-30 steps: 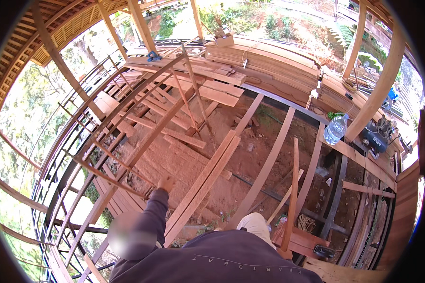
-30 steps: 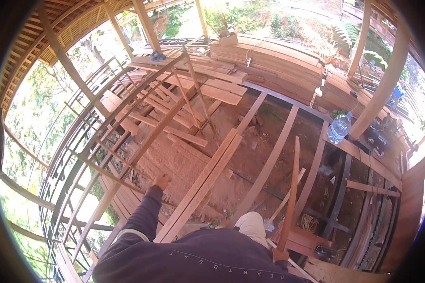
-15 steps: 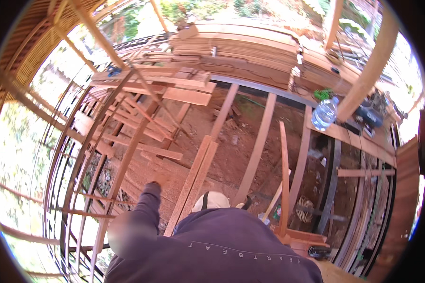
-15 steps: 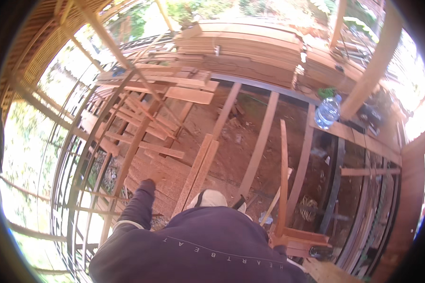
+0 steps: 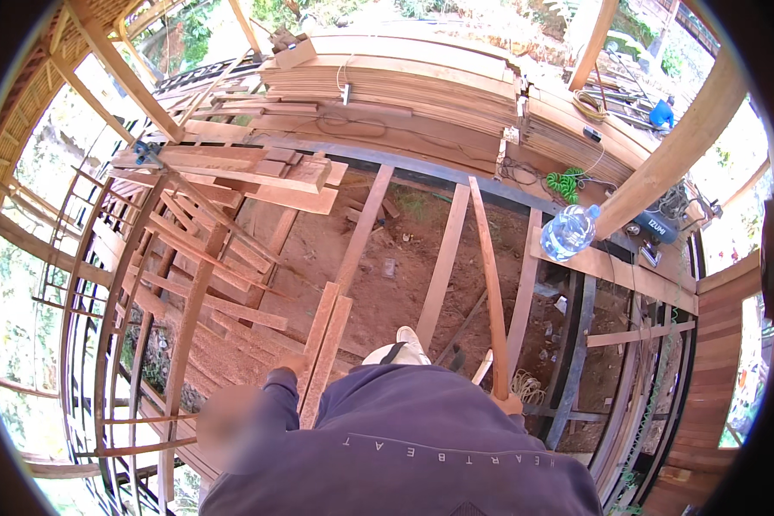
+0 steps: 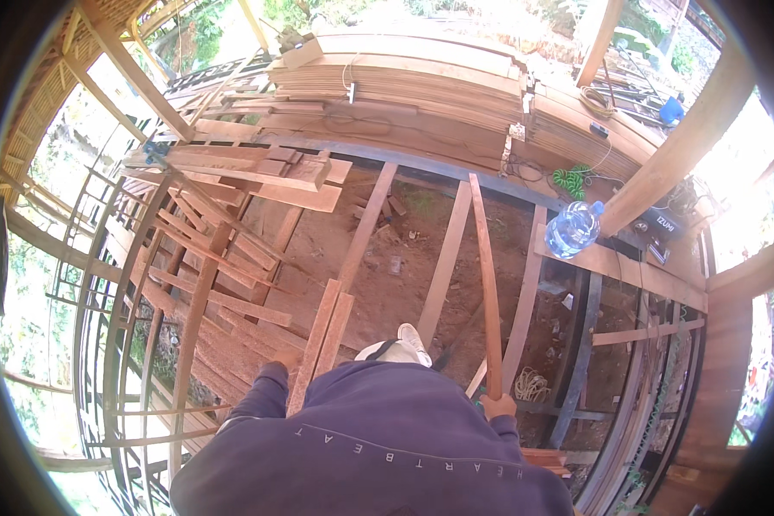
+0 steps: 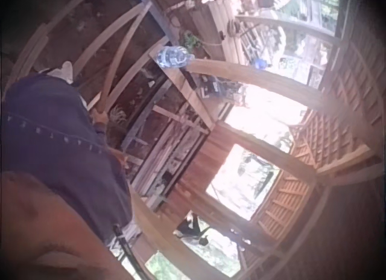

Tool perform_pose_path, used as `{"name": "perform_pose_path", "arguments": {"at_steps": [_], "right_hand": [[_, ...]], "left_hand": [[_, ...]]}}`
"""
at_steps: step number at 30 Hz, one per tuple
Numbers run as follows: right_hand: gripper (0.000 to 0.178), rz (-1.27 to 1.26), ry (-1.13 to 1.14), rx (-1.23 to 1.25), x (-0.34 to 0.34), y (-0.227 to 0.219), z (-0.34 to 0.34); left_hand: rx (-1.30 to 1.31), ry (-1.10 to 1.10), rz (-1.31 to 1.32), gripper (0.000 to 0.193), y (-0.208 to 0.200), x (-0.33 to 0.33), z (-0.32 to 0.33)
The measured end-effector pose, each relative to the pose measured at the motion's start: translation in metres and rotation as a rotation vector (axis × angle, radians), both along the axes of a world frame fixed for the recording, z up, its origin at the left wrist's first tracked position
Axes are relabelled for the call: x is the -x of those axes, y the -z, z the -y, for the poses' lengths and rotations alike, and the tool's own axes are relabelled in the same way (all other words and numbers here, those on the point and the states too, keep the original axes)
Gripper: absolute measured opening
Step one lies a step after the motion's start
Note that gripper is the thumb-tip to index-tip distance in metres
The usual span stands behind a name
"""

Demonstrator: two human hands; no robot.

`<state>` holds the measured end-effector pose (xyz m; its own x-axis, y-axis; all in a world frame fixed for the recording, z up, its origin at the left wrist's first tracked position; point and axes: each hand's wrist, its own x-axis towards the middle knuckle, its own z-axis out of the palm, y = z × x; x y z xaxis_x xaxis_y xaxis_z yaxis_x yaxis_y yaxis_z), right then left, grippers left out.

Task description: The person uses a nail gun to fasten wooden planks onto a curved wooden structure. They repeatedly pick up planks, position them against the frame, and secure them with the nail gun. The person also uses a small block of wood to adjust the fit of the planks.

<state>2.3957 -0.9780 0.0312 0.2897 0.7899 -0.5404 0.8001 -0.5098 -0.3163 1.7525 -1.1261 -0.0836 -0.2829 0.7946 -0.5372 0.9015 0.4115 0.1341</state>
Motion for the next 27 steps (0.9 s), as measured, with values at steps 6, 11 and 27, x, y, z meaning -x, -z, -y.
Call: {"name": "perform_pose_path", "arguments": {"at_steps": [6,11,27], "right_hand": [[0.056,0.081,-0.054,-0.031,-0.001,0.004,-0.114],[0.051,0.19,-0.291,0.094,-0.034,0.126,-0.196],[0.05,0.128,-0.557,-0.037,0.173,-0.013,-0.659]], "left_hand": [[-0.315,-0.522,0.379,0.031,-0.081,0.001,-0.173],[-0.497,-0.841,0.685,0.029,-0.101,0.005,-0.284],[-0.374,-0.983,0.281,0.029,-0.062,0.049,-0.484]]}}
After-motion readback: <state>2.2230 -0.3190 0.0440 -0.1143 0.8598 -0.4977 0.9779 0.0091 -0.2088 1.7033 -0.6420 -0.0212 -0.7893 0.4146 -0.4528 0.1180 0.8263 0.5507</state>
